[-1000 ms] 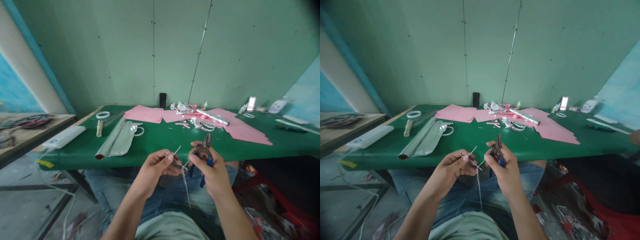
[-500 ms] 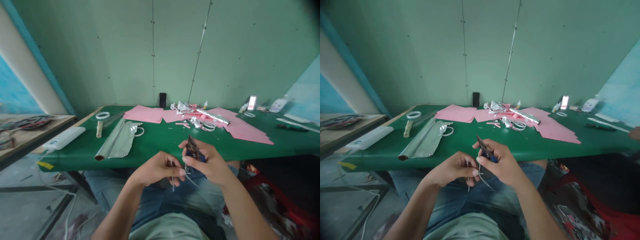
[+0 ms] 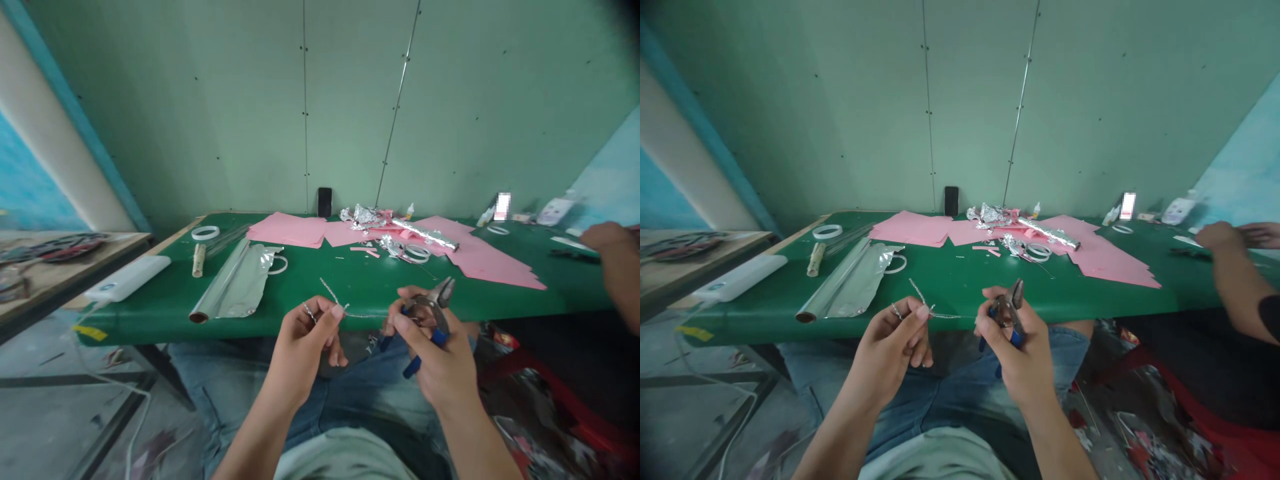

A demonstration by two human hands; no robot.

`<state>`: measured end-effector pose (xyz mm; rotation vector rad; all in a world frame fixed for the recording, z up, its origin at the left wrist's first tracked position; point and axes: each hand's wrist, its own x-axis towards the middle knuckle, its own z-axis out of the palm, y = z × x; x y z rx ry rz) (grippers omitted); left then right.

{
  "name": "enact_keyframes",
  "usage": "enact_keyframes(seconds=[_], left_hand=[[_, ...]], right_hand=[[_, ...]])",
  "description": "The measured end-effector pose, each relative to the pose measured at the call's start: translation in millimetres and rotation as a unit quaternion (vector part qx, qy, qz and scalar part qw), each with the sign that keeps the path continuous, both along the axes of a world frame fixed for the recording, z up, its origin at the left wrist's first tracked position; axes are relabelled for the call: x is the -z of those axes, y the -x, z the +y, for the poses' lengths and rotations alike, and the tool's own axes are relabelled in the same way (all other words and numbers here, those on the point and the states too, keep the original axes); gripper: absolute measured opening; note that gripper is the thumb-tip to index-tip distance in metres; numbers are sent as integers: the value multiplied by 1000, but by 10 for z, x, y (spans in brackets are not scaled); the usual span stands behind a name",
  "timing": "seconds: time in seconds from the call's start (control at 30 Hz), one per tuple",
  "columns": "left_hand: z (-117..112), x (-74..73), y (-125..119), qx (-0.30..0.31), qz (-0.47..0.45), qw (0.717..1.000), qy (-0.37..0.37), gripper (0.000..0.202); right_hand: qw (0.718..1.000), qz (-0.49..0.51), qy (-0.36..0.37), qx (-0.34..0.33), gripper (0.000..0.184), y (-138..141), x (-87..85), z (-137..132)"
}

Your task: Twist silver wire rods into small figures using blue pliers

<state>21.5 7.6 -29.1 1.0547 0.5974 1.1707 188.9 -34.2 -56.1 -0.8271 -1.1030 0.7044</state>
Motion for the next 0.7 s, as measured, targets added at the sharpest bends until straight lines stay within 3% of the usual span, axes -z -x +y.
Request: enact_keyframes(seconds=[0.1, 0.3, 0.37, 0.53, 0.7], left_hand=[[-28, -20, 29, 25, 4, 1000, 11, 32], [-52, -43, 62, 61, 2, 997, 35, 31], [-44, -47, 57, 35, -13, 998, 44, 30], [-24, -58, 45, -19, -61, 997, 53, 31], [-49, -56, 34, -8, -83, 995, 58, 29]], right_hand=[[999, -5, -18, 40, 24, 43, -60, 14], [1000, 16, -12, -1, 23, 69, -159, 117], [1000, 14, -7, 11, 25, 69, -119, 137], [991, -65, -5, 113, 25, 103, 112, 73], [979, -197, 48, 38, 24, 258, 221, -40]])
